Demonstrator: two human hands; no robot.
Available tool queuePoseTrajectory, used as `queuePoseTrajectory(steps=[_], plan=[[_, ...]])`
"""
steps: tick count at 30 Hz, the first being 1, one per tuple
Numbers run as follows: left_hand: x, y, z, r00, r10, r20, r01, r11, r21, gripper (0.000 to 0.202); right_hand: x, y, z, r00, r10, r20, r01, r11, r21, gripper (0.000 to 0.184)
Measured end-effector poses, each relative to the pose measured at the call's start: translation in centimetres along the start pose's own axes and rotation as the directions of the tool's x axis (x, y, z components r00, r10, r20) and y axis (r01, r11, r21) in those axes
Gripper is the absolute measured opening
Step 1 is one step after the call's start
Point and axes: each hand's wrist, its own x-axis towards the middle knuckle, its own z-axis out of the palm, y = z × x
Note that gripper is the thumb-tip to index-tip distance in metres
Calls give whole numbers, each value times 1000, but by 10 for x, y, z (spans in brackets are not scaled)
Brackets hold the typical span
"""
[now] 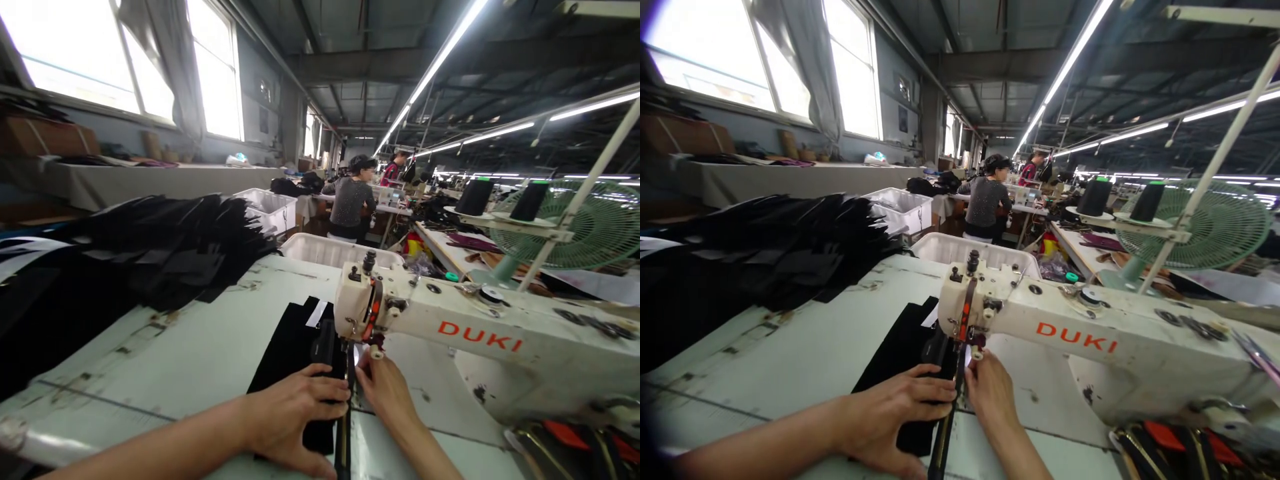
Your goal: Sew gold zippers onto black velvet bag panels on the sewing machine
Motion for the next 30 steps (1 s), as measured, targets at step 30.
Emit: queuePoseTrajectory(steps=[30], plan=[[-6, 0, 4, 997, -27, -74, 39, 986, 163, 71, -15, 17, 8, 917, -368, -155, 372, 928, -6, 39]])
